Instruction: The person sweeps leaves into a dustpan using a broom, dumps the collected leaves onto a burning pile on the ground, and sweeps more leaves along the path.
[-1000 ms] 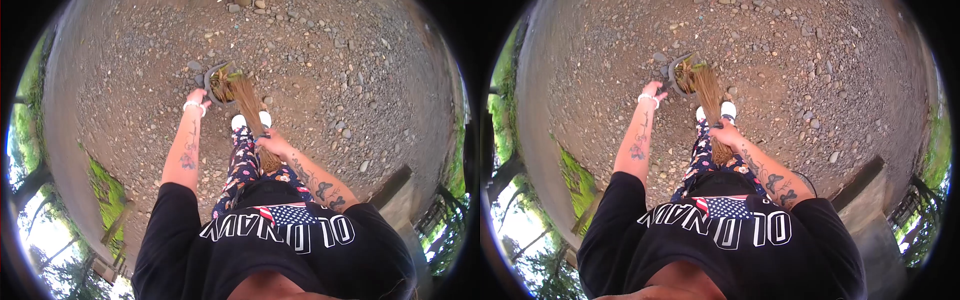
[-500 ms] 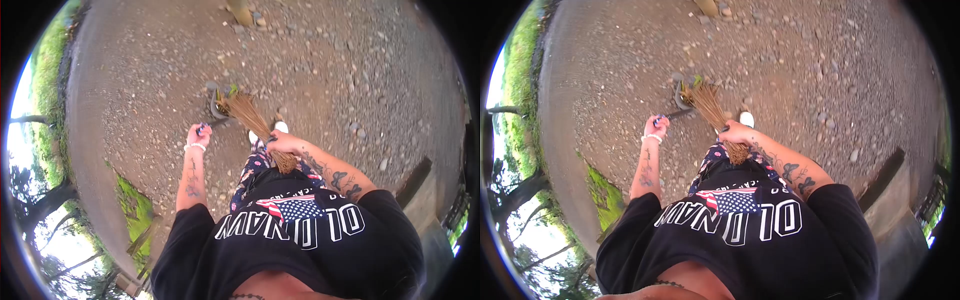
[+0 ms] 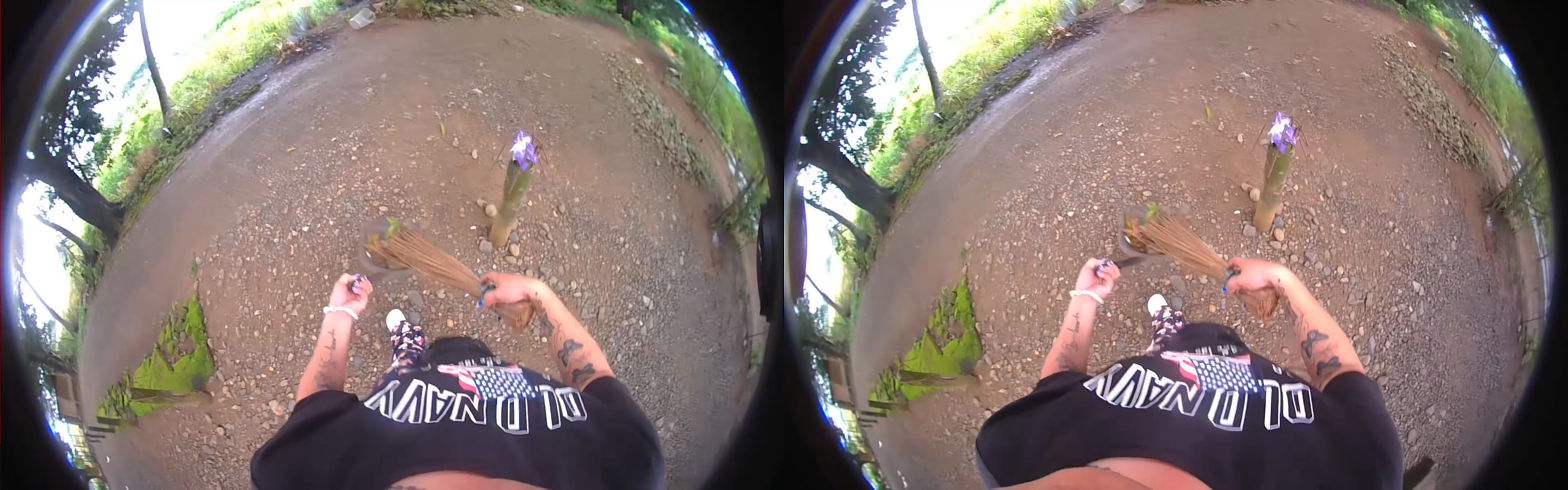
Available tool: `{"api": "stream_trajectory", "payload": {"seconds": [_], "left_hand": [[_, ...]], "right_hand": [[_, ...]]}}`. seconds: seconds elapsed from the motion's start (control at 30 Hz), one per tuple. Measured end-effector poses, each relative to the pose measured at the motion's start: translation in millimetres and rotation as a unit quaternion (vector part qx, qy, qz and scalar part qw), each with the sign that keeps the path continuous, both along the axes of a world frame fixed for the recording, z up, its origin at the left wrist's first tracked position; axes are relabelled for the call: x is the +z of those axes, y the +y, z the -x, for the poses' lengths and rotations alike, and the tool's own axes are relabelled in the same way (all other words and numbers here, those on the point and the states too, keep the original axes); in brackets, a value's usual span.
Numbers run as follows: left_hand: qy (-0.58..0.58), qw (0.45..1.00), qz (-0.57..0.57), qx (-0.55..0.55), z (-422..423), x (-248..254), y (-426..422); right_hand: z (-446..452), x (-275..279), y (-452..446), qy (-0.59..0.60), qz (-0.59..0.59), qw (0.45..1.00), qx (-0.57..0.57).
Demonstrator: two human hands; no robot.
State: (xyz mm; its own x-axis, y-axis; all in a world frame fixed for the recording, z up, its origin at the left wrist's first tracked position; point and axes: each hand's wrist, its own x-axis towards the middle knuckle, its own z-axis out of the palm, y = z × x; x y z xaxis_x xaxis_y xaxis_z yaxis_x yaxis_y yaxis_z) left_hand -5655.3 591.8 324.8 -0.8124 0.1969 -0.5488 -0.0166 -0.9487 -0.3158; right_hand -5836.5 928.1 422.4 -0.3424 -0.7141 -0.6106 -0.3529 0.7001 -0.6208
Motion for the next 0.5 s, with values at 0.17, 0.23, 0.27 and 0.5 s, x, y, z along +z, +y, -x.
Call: {"api": "stream_trajectory", "payload": {"seconds": [0.17,0.23,0.27,0.5], "left_hand": [[0.036,0.998,0.051,-0.021,58.9,11.1,-91.3],[0.029,0.997,0.051,-0.042,80.6,27.8,-123.2],[0.029,0.997,0.057,-0.045,97.5,31.6,-142.2],[0.029,0.998,0.012,-0.047,214.5,13.2,-226.2]], "right_hand": [[60.7,22.2,-72.7,-0.03,-0.019,0.999,-0.036],[78.8,19.3,-99.4,-0.003,0.005,1.0,-0.006],[91.9,19.7,-113.9,-0.002,0.011,1.0,-0.008],[199.2,40.0,-195.1,0.104,0.006,0.994,-0.026]]}}
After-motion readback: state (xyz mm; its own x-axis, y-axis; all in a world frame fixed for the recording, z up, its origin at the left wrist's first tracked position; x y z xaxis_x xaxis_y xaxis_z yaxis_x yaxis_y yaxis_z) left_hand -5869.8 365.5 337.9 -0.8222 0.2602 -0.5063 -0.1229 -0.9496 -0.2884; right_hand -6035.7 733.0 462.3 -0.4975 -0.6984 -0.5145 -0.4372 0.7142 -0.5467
